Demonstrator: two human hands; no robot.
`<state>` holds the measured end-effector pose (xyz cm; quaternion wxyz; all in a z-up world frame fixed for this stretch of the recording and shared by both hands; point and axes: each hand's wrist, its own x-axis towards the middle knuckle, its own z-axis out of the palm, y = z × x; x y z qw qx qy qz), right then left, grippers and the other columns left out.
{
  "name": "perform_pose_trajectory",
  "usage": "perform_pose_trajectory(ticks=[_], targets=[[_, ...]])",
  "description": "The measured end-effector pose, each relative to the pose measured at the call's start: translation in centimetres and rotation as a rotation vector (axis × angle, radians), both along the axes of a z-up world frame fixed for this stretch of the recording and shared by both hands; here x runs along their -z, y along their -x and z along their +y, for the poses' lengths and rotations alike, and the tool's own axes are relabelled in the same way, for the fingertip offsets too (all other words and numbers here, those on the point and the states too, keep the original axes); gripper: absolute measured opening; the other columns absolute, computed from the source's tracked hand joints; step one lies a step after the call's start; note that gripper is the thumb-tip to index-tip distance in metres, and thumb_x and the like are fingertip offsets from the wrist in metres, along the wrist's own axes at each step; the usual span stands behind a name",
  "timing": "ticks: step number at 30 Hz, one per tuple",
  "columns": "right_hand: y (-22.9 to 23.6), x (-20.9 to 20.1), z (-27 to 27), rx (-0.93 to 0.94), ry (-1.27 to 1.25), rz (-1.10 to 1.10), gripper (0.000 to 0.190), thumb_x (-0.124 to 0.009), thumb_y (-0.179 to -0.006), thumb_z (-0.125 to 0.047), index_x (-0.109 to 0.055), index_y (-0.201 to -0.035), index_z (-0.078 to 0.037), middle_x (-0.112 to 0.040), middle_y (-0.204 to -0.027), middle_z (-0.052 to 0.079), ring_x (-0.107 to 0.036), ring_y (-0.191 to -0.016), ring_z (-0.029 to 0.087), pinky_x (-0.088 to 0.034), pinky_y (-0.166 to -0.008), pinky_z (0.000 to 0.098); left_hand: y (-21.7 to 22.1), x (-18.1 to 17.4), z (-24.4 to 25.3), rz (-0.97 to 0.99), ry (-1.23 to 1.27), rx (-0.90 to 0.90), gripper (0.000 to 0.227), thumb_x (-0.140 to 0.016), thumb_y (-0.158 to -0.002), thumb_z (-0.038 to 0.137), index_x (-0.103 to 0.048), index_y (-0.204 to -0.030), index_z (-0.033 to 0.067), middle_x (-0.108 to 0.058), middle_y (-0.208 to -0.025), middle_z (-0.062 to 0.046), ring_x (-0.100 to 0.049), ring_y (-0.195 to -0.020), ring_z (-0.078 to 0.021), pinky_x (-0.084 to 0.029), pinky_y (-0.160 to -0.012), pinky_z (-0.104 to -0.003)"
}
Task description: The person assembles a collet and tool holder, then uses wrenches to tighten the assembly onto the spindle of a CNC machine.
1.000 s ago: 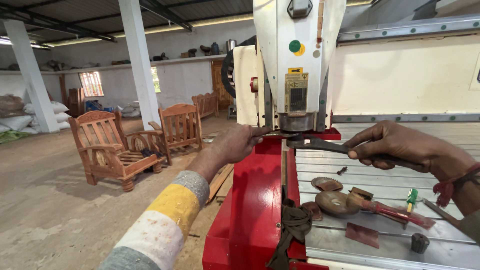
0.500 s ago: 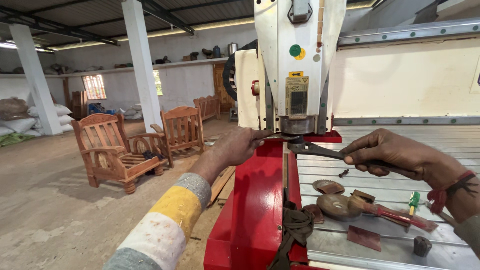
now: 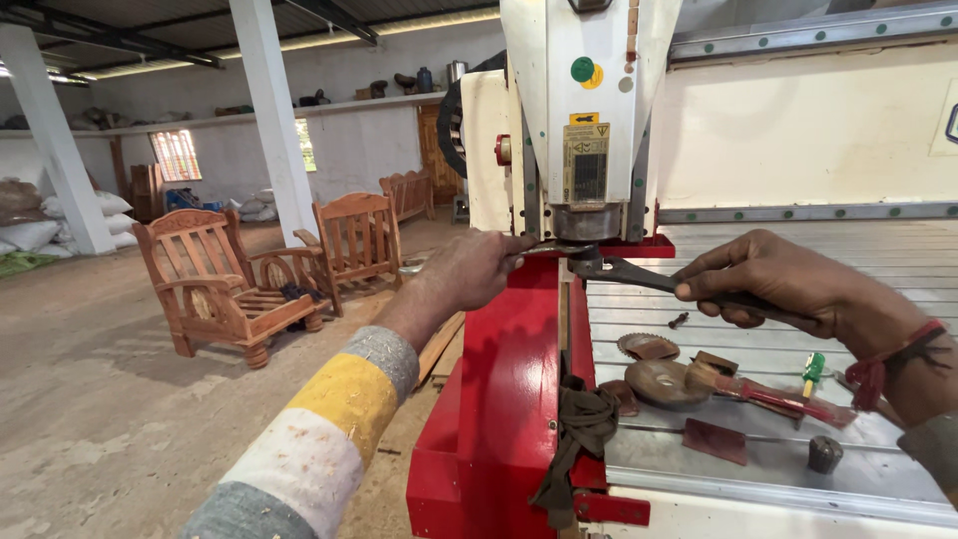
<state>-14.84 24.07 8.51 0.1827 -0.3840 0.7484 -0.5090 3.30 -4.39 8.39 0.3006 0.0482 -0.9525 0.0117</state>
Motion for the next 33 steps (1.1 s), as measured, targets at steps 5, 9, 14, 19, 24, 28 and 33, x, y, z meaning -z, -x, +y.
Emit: perform_pose_trajectory(ticks=[5,9,14,19,24,28,33], targets=[[-0.3,0.7,-0.3,-0.008,0.053,-0.040,0.030,-0.075,-0.084,-0.009,-0.078,-0.104,0.012,-0.061,-0.062,0.010,-0.045,-0.043,0.012,-0.035,-0.039,0.0284,-0.2,0.0,0.9,-0.024,-0.034,-0.040,0.040,-0.054,-0.098,0.021,-0.064,-0.137,0.0268,-0.076,-0.102,-0.018,-0.074,-0.093,-0.0343,-0.056,-0.089,-0.049],[-1.2,0.6,-0.6,0.027,0.027,-0.001,0.030,-0.077,-0.086,-0.012,-0.079,-0.103,0.013,-0.062,-0.061,0.011,-0.044,-0.043,0.013,-0.033,-0.038,0.0289,-0.2,-0.1,1.3,-0.052,-0.083,-0.082,0.039,-0.054,-0.097,0.020,-0.065,-0.135,0.0243,-0.076,-0.104,-0.016,-0.075,-0.094,-0.0316,-0.057,-0.089,-0.048],[-2.0,0.8,-0.8,0.057,0.024,0.012,0.024,-0.076,-0.087,-0.012,-0.079,-0.098,0.010,-0.063,-0.061,0.012,-0.046,-0.043,0.013,-0.034,-0.038,0.0283,-0.7,-0.1,1.9,-0.002,-0.027,-0.060,0.041,-0.055,-0.094,0.015,-0.068,-0.133,0.0208,-0.074,-0.106,-0.020,-0.072,-0.097,-0.0365,-0.055,-0.091,-0.050],[-2.9,1.5,-1.1,0.084,0.055,-0.005,0.022,-0.076,-0.088,-0.012,-0.079,-0.089,0.010,-0.064,-0.060,0.010,-0.045,-0.043,0.013,-0.032,-0.038,0.0292,-0.7,-0.3,2.9,-0.043,-0.063,-0.123,0.037,-0.055,-0.094,0.014,-0.070,-0.127,0.0189,-0.074,-0.107,-0.018,-0.073,-0.098,-0.0350,-0.055,-0.091,-0.051],[-3.8,1.9,-1.5,0.107,0.066,0.036,0.019,-0.074,-0.086,-0.010,-0.080,-0.088,0.008,-0.064,-0.060,0.011,-0.048,-0.044,0.013,-0.036,-0.041,0.0292,-0.2,-0.3,4.0,-0.112,-0.009,-0.211,0.028,-0.056,-0.096,0.010,-0.073,-0.118,0.0080,-0.075,-0.105,-0.021,-0.074,-0.098,-0.0335,-0.058,-0.094,-0.050],[-4.7,2.0,-1.8,0.131,0.076,0.099,0.023,-0.076,-0.085,-0.011,-0.079,-0.085,0.011,-0.062,-0.059,0.011,-0.048,-0.045,0.014,-0.036,-0.042,0.0307,0.1,-0.4,5.1,-0.147,0.007,-0.267,0.025,-0.059,-0.091,0.005,-0.070,-0.113,0.0005,-0.074,-0.104,-0.021,-0.074,-0.096,-0.0331,-0.058,-0.091,-0.051],[-6.2,2.3,-2.5,0.149,0.120,0.096,0.022,-0.077,-0.084,-0.011,-0.078,-0.085,0.012,-0.064,-0.060,0.010,-0.052,-0.046,0.014,-0.039,-0.043,0.0307,0.0,-0.8,6.9,-0.188,-0.008,-0.298,0.022,-0.061,-0.092,0.006,-0.071,-0.110,-0.0005,-0.072,-0.106,-0.022,-0.074,-0.097,-0.0349,-0.060,-0.088,-0.049]])
